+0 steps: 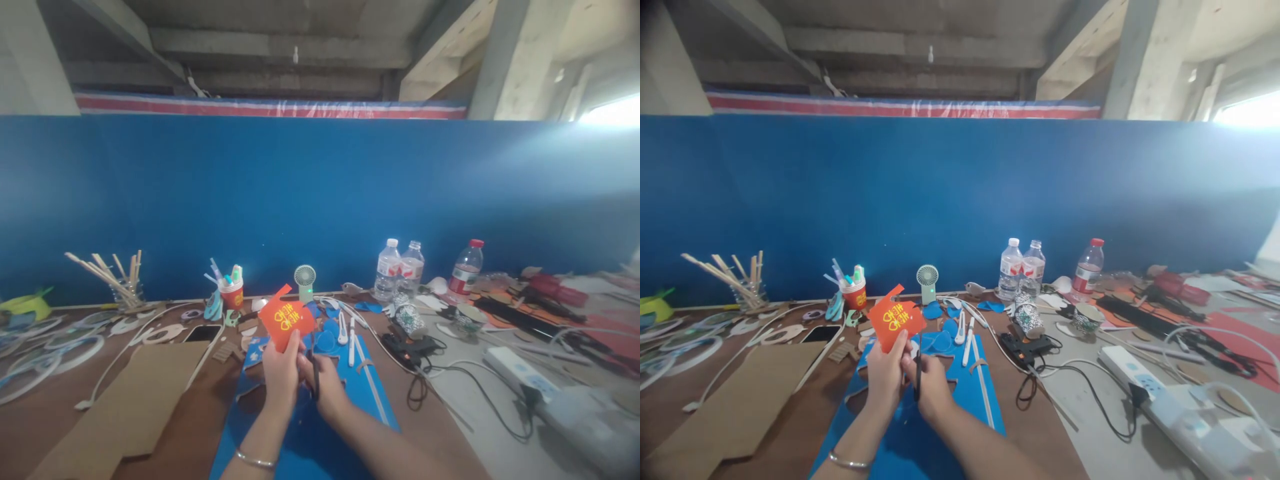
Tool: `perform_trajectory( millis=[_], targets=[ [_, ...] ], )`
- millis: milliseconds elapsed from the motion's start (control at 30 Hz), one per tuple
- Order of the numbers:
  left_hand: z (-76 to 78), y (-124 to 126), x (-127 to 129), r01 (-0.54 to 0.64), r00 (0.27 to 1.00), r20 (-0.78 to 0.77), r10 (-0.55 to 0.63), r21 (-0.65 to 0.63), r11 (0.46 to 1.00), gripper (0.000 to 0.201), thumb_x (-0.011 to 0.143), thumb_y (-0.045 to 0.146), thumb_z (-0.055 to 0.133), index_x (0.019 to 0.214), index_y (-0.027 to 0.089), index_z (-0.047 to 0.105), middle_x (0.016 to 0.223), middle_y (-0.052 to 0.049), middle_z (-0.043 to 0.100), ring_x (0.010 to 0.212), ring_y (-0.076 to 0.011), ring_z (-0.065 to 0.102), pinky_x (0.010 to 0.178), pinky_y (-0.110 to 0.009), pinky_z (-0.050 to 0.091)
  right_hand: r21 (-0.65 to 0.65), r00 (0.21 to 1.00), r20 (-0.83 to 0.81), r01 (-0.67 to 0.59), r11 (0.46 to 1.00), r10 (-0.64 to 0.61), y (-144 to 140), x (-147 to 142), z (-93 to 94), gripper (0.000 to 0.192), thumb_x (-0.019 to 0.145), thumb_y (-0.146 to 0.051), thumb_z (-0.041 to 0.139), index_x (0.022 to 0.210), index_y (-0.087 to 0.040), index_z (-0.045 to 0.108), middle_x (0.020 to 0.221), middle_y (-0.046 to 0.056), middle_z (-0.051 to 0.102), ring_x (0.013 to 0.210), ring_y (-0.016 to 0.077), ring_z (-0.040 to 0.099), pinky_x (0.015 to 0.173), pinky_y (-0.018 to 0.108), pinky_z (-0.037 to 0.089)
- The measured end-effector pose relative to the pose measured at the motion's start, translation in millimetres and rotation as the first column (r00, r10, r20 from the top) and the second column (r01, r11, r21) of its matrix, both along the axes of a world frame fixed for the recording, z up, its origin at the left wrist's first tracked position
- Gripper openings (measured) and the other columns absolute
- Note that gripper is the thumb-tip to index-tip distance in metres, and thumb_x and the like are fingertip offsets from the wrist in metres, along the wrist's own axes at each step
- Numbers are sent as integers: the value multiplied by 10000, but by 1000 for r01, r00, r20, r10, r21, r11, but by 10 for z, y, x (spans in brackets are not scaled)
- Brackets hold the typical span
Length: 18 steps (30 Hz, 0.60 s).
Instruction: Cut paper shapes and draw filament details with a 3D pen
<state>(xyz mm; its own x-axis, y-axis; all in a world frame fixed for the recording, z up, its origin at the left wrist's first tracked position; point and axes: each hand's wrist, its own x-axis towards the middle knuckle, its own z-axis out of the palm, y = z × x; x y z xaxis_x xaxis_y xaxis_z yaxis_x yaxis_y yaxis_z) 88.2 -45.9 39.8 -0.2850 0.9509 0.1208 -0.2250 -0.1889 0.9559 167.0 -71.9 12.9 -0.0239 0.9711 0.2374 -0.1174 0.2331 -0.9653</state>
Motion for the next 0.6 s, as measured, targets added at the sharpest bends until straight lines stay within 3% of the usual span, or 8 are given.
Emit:
perform_trajectory(
  millis=[300, 600],
  targets=[
    [-93, -73, 22, -14, 999, 32, 14, -17, 1000, 278, 633, 401, 646, 673, 148, 539, 505, 39, 541, 393, -98, 489, 357, -194, 362, -43, 1000, -3, -24, 999, 24, 30, 4, -62, 452, 749, -546, 543, 702, -101, 601, 515, -10, 507, 462, 96, 412, 470, 215, 326],
    [-86, -67, 25, 38, 996, 83, -37, -9, 999, 318, 636, 418, 646, 582, 163, 463, 434, 65, 451, 329, -73, 430, 309, -178, 324, -68, 997, 75, 11, 998, -6, 7, 26, 2, 486, 733, -573, 534, 502, -154, 449, 441, -34, 404, 429, 81, 364, 428, 207, 249]
  ],
)
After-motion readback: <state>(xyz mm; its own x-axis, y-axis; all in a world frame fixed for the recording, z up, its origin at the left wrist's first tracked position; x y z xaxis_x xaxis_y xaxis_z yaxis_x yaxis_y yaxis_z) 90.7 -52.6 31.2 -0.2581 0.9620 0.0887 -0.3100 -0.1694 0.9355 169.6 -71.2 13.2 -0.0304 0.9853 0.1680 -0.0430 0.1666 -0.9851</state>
